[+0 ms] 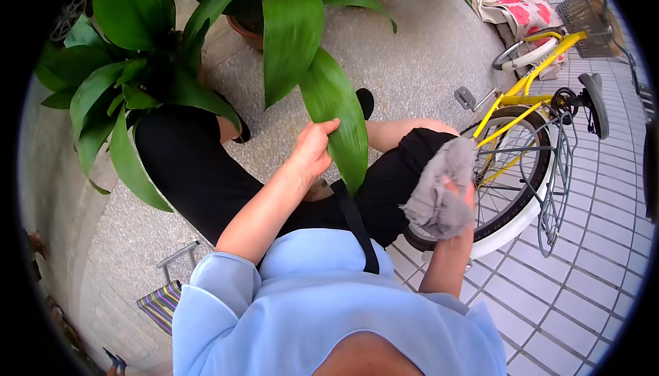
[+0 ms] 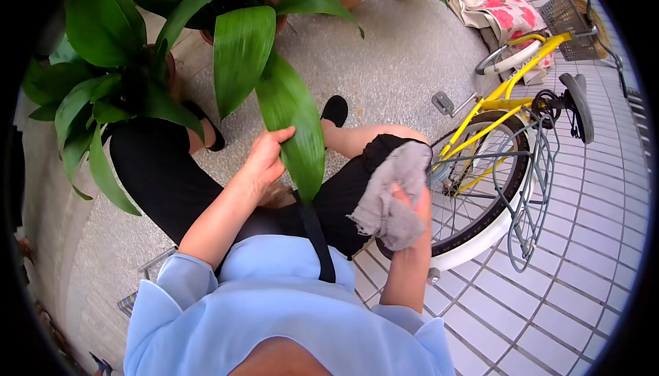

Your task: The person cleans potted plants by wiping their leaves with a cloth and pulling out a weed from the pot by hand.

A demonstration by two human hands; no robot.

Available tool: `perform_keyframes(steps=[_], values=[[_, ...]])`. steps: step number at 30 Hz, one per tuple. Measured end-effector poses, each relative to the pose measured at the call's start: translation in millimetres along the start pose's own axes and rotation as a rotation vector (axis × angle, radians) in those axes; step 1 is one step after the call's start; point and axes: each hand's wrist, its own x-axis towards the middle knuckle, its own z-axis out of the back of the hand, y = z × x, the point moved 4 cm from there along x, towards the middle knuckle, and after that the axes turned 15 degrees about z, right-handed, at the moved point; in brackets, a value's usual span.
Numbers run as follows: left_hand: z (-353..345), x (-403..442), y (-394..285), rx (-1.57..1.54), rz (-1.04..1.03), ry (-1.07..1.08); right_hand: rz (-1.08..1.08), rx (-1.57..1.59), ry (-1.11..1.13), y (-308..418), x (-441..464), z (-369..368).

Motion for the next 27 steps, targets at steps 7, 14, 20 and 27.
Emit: perform_keyframes(steps=[7, 14, 20, 27], values=[[-10.2, -1.8, 0.1, -0.121, 0.067, 0.163, 0.665, -0.163, 0.072, 54.1, 5.8, -75.7], [5.1, -12.9, -1.2, -0.345, 0.068, 0.435, 0.858, -0.782, 0.653, -44.6, 30.4, -190.9], [-26.0, -23.7, 4.4, -0.504, 0.148, 0.571, 0.349, -0.789, 0.992, -107.0, 133.5, -243.5], [-8.3, -18.3, 5.7, -0.110, 0.072, 0.344, 0.523, -0.500, 1.114, -143.1, 175.4, -315.2]])
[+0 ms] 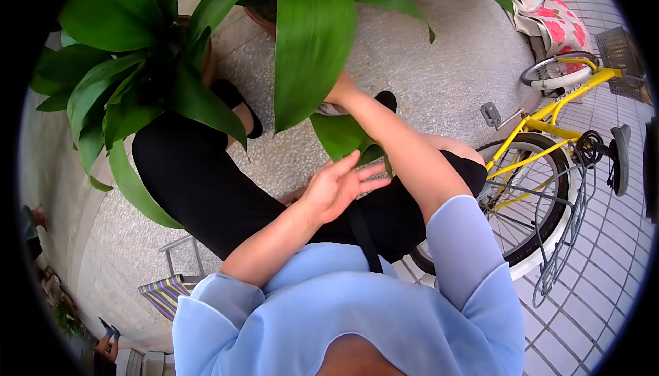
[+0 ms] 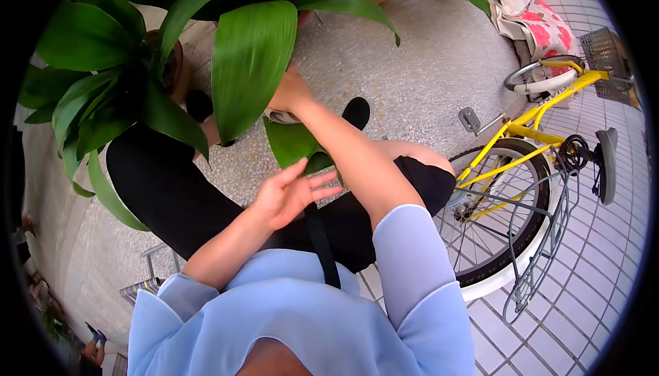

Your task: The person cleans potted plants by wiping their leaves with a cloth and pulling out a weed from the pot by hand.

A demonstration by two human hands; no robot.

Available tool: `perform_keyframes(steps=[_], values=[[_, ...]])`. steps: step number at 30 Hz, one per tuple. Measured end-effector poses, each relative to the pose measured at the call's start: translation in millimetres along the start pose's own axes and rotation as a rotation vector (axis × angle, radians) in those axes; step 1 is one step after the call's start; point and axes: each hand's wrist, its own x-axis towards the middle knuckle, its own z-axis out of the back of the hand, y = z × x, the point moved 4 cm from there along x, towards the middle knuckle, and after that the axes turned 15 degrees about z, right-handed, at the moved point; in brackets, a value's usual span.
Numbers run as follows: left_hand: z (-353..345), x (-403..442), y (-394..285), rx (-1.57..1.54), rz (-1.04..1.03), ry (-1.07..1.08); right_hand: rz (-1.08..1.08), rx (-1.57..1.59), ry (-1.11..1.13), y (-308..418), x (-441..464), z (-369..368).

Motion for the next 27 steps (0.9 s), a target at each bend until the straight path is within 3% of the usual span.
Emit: perform_keyframes(steps=[3, 5, 8, 12, 17, 20, 24, 27], values=[[1.8, -11.0, 3.3, 0.087, 0.070, -0.033, -0.226, 0.649, -0.193, -18.9, 3.3, 5.2], [8.4, -14.1, -1.4, 0.111, 0.090, -0.082, -0.468, 1.265, -0.277, -44.8, -1.3, -6.3], [21.9, -16.9, -2.9, 0.158, 0.115, -0.194, -0.517, 1.619, -0.396, -20.7, -34.7, -6.1], [34.3, -30.3, -1.6, 0.172, 0.268, -0.373, -0.476, 1.448, -0.387, 18.7, -92.3, -8.5], [22.3, -47.9, 1.5, 0.609, 0.276, -0.514, -0.406, 1.154, -0.466, 79.6, -156.6, 2.1], [12.1, -54.0, -2.7, 0.976, 0.341, -0.477, -0.410, 1.136, -0.556, 103.3, -189.1, 2.8], [-11.8, -52.3, 1.7, 0.823, 0.275, -0.444, -0.416, 1.310, -0.578, 123.5, -219.6, 9.5], [-9.6, -44.8, -2.0, 0.812, 0.157, -0.512, -0.242, 1.288, -0.512, 133.5, -238.5, 35.7]])
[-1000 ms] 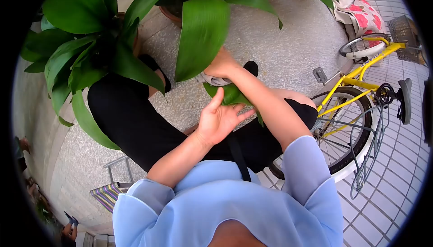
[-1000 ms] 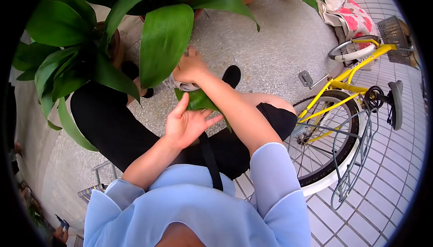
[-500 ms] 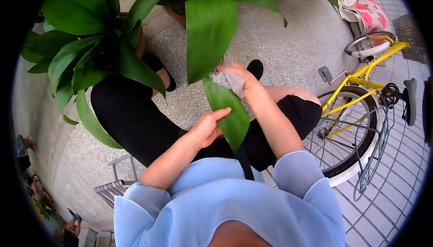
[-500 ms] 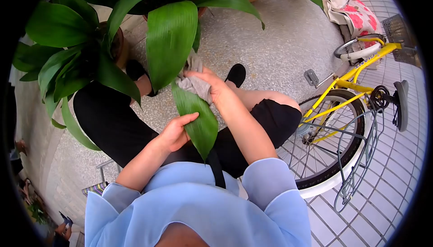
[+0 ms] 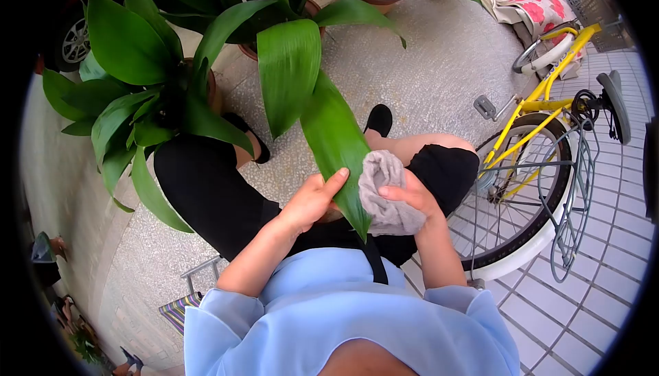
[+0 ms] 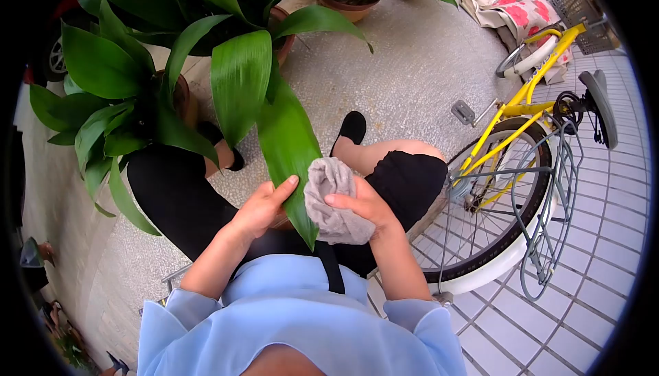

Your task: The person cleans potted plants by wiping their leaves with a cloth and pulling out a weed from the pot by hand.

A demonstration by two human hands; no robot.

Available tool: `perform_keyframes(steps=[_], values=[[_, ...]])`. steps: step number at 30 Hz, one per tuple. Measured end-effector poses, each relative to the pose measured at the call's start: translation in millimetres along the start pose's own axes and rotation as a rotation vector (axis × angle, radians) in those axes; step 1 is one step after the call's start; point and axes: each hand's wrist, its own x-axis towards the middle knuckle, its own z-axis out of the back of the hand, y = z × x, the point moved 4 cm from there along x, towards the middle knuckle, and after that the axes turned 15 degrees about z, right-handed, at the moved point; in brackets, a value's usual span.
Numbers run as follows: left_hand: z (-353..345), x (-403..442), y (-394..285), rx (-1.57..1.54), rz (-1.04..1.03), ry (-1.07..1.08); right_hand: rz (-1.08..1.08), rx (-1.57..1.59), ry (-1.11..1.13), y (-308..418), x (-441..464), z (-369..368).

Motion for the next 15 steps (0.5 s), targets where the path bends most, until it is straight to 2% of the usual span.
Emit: perform_keyframes(steps=[2, 4, 7, 8, 10, 12, 13, 15], values=[[-1.1, -5.6, -12.3, -0.045, -0.068, -0.097, 0.138, -0.037, 0.136, 32.1, -6.2, 6.0], [7.4, -2.9, -9.8, -0.095, -0.125, -0.146, 0.436, -0.049, -0.159, 60.7, -17.6, 25.7], [6.5, -1.9, -6.3, -0.126, -0.245, -0.220, 0.865, 0.369, -0.033, 106.6, 0.7, 42.5], [5.7, -0.4, -4.5, -0.120, -0.263, -0.238, 1.120, -0.007, -0.317, 107.5, -3.0, 81.2], [-0.6, -8.8, -11.4, -0.086, -0.247, -0.245, 1.208, -0.068, -0.431, 116.7, 5.8, 84.8], [-5.7, -20.0, -22.2, 0.029, -0.293, -0.270, 0.886, 0.560, -0.040, 121.1, 31.8, 66.7], [-6.7, -22.0, -25.9, 0.071, -0.306, -0.277, 0.892, 0.499, -0.217, 123.4, 39.4, 72.8], [-9.9, -28.9, -45.2, 0.270, -0.514, -0.481, 0.886, 0.375, -0.571, 127.1, 53.2, 86.4]])
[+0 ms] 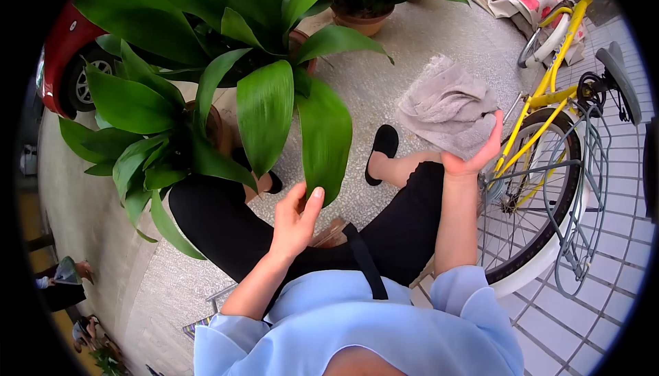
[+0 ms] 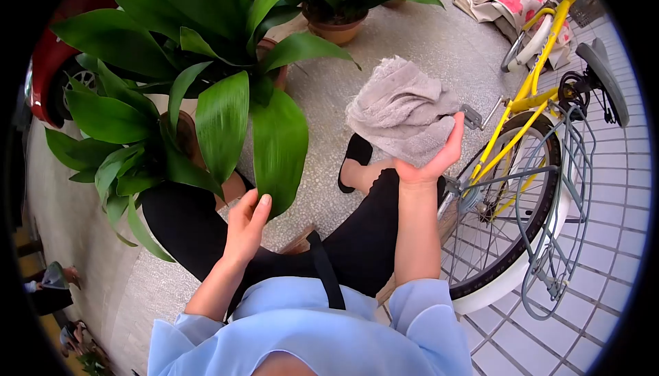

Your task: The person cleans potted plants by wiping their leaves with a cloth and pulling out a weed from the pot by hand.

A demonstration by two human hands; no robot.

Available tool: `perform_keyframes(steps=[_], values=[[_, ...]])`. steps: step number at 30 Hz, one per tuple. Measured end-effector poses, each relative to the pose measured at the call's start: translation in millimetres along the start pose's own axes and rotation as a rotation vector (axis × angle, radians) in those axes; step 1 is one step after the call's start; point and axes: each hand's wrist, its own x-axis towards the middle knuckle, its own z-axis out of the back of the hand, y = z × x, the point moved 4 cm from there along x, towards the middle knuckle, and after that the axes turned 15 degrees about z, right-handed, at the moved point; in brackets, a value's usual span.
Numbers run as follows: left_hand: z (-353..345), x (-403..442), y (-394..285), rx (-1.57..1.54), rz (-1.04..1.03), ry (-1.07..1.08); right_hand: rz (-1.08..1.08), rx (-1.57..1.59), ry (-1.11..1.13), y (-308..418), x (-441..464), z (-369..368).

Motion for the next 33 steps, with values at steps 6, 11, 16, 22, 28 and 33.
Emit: perform_keyframes(steps=[6, 11, 16, 22, 28, 33], values=[[-22.6, 7.9, -118.6, 0.460, -0.823, -0.279, 0.028, 0.269, 0.304, 6.2, 76.2, -59.1], [-58.7, 135.1, -170.8, 0.502, -0.811, -0.276, 0.030, 0.117, 0.086, -48.2, 117.1, -29.9], [-101.7, 270.3, -102.6, 0.754, -0.640, -0.314, -0.064, 0.125, -0.061, -52.2, 124.3, -16.1], [-144.5, 297.2, -44.4, 0.379, 0.181, 0.070, 0.090, 0.130, -0.015, -26.2, 139.6, -6.1], [-146.2, 332.0, -24.5, -0.594, 0.244, -0.042, 0.143, 0.131, 0.046, -29.2, 150.0, -5.3], [-138.2, 332.5, -50.7, -0.983, 0.193, 0.041, 0.125, 0.064, 0.047, -33.2, 150.6, -7.0]])
